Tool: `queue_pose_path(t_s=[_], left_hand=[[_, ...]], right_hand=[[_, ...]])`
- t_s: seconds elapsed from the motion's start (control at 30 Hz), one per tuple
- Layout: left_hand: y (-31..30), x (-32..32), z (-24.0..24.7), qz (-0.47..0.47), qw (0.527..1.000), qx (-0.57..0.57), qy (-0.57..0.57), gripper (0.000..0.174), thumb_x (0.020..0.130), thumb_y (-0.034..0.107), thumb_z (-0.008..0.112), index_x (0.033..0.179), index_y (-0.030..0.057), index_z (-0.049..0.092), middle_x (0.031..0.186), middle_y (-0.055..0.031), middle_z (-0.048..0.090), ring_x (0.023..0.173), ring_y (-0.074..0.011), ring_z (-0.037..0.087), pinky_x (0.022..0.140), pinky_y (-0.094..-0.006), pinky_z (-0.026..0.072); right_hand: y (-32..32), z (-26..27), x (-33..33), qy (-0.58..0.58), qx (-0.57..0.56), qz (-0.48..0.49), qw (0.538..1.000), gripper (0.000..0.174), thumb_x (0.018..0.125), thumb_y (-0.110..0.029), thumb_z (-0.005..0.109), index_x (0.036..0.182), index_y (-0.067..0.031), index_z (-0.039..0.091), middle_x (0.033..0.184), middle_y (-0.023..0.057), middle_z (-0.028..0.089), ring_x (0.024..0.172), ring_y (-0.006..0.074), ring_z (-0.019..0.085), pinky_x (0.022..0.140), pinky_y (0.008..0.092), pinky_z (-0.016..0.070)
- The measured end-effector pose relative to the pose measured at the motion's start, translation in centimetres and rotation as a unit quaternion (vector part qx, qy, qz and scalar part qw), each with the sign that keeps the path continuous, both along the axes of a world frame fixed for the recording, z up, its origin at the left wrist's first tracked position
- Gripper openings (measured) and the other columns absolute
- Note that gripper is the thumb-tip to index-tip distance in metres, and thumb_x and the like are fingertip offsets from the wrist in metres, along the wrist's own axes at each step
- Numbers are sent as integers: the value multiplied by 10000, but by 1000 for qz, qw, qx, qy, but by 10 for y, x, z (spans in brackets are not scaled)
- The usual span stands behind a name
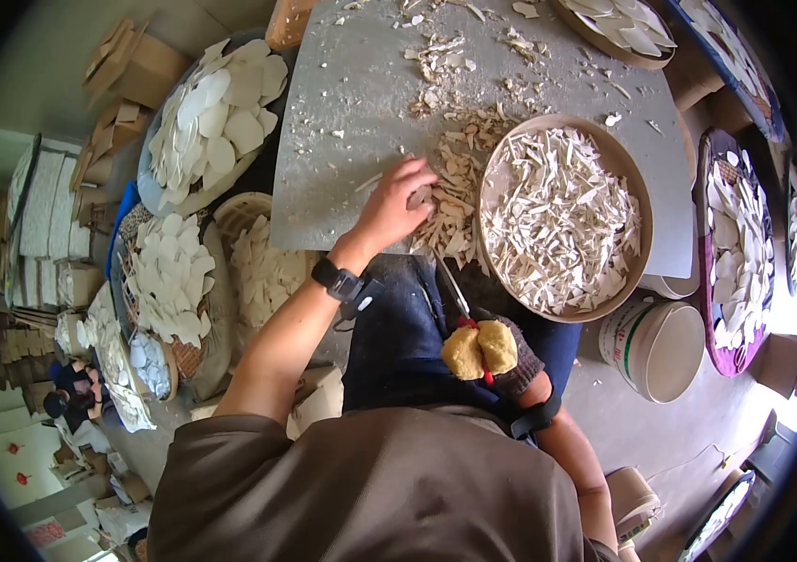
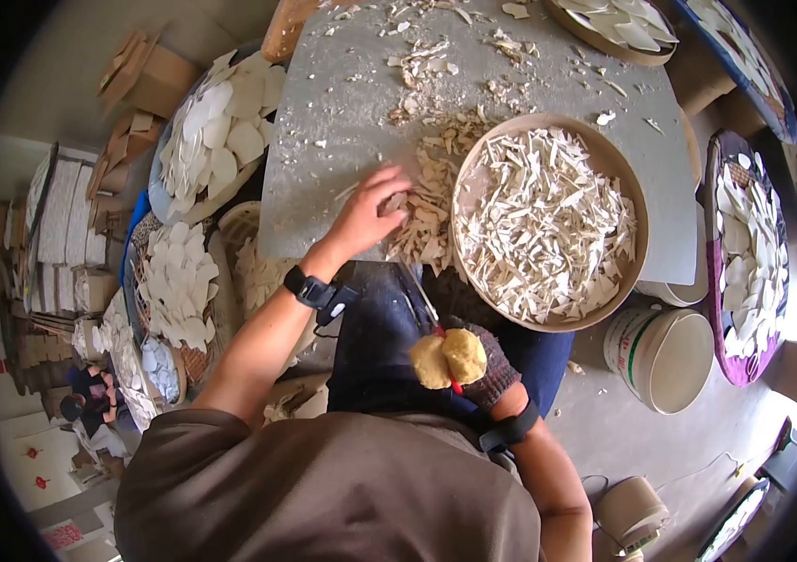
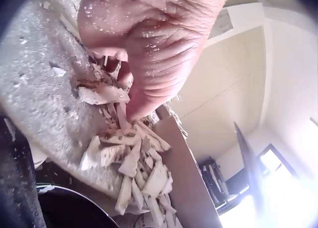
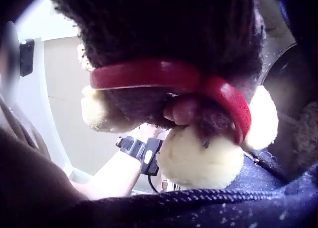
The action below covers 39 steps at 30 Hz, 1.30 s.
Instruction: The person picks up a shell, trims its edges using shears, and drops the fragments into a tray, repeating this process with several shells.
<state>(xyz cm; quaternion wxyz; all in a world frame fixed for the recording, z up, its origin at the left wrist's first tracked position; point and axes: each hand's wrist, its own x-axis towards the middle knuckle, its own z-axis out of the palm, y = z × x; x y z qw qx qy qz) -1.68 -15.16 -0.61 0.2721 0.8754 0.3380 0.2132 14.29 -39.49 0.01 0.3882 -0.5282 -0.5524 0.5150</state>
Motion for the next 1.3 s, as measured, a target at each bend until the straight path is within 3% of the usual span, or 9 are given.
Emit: queue_pose_path(t_s=[0.23,0.37,0.43,0.53,0.67,0.77,0.9,1.17,1.3], left_hand=[[-17,-12,10,162,986,39,10,229,729,65,676,956,60,641,917,-76,604,823,-208,600,719,-308,485],[-17,-1,16,119,990,-20,68,203,707,114,718,880,32,653,848,-83,603,724,-210,599,655,-286,488],[-11,8,29,74,974,-213,6,274,722,142,717,956,23,637,942,-111,603,847,-234,600,753,-305,486],[12,17,25,125,988,86,-7,413,755,191,700,1104,10,573,1126,-159,553,1050,-284,537,908,-364,433],[22,18,-15,31,994,90,50,567,803,248,656,1244,-35,439,1350,-202,394,1264,-359,360,1042,-420,312],[-1,30,7,-136,986,-100,3,394,859,216,622,1178,2,537,1183,-159,565,1102,-259,543,927,-348,437],[59,77,37,-119,953,-267,-82,213,868,170,619,1010,14,643,923,-37,675,836,-82,600,760,-240,482],[209,213,38,-144,987,65,-4,318,805,137,605,1113,57,604,1152,-137,596,1052,-248,579,895,-346,457],[246,284,12,-99,983,136,73,473,812,260,597,1258,130,509,1392,-154,392,1293,-331,346,1058,-406,304]], right_hand=[[-2,-10,16,30,-50,-33,998,268,758,-181,679,975,-45,598,888,63,638,834,163,614,745,291,485],[-12,-23,32,-12,-50,-58,997,276,732,-214,648,950,-49,610,888,148,626,863,323,594,764,389,473],[-10,-17,37,-101,-9,-52,994,299,734,-210,628,986,-50,605,919,180,619,891,383,578,800,435,460],[-13,-15,37,-96,-30,-68,993,333,730,-196,648,1024,-48,594,946,172,625,913,369,585,818,409,467],[-20,-22,35,11,-80,-167,983,364,743,-216,673,1055,-49,588,984,158,631,946,324,598,847,382,465],[-22,-29,38,36,-97,-165,981,449,795,-242,619,1190,-49,531,1094,181,597,1052,336,555,930,386,417],[-15,-15,32,89,-57,-131,986,502,829,-286,576,1259,-42,488,1161,190,570,1119,345,517,977,399,381],[-12,-56,19,136,-145,-151,968,187,783,-142,609,952,-61,603,867,104,624,807,245,607,725,319,482],[-6,-62,31,117,-168,-114,972,199,787,-142,604,968,-60,599,888,108,619,828,246,600,743,322,474]])
